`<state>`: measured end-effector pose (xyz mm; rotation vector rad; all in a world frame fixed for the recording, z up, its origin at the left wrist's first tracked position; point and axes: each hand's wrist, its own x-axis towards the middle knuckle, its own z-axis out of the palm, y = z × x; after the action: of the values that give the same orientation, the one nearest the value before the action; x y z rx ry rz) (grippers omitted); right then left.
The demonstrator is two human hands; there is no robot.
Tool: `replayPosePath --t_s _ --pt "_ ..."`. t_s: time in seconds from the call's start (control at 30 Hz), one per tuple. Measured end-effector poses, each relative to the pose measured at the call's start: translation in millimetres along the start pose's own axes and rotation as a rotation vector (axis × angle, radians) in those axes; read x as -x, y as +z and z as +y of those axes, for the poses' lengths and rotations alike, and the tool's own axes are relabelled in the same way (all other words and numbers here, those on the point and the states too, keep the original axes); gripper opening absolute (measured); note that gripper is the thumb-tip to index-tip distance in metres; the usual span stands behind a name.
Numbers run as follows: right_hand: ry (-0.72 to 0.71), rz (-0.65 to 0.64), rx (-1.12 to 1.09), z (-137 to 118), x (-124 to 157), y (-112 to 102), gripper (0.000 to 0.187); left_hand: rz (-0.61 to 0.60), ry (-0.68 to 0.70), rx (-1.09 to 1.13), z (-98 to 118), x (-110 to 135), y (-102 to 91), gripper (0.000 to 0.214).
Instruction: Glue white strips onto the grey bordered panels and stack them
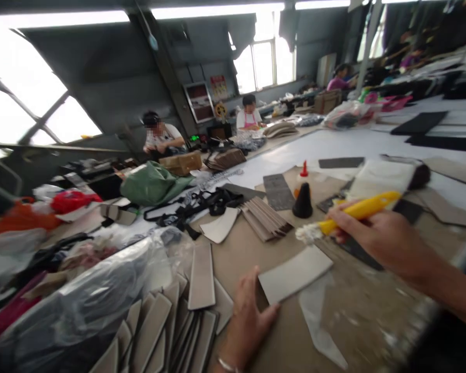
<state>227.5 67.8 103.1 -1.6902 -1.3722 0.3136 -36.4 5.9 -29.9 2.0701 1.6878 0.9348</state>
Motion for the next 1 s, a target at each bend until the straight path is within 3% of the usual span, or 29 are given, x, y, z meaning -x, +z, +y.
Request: replayPosePath --t_s 0.17,0.33,0.5,0.67,0.8,1.0 --pt "0.000 -0.284 -0.265 -31 44 26 0.045 0.006 0.073 0.076 -3 -9 -5.3 0.082" --pt "0.010 -0.375 -0.325 -22 80 60 0.040 0.012 0.097 0.074 -5 -7 -4.3 0.085" --pt "0.049 -0.393 -0.362 -10 95 81 0.039 0.019 0.089 0.072 -4 -6 -5.2 0.085" --pt "0.098 -0.402 -0.395 -13 98 83 0.040 -0.011 0.060 0.062 -4 -7 -4.9 0.084" --pt "0.034 -0.439 -0.363 -15 97 81 0.034 -0.016 0.061 0.043 -3 -7 -5.6 0.082" --pt "-0.040 -0.385 -0.205 9 86 76 0.027 -0.024 0.065 0.021 -4 -8 -5.9 0.072"
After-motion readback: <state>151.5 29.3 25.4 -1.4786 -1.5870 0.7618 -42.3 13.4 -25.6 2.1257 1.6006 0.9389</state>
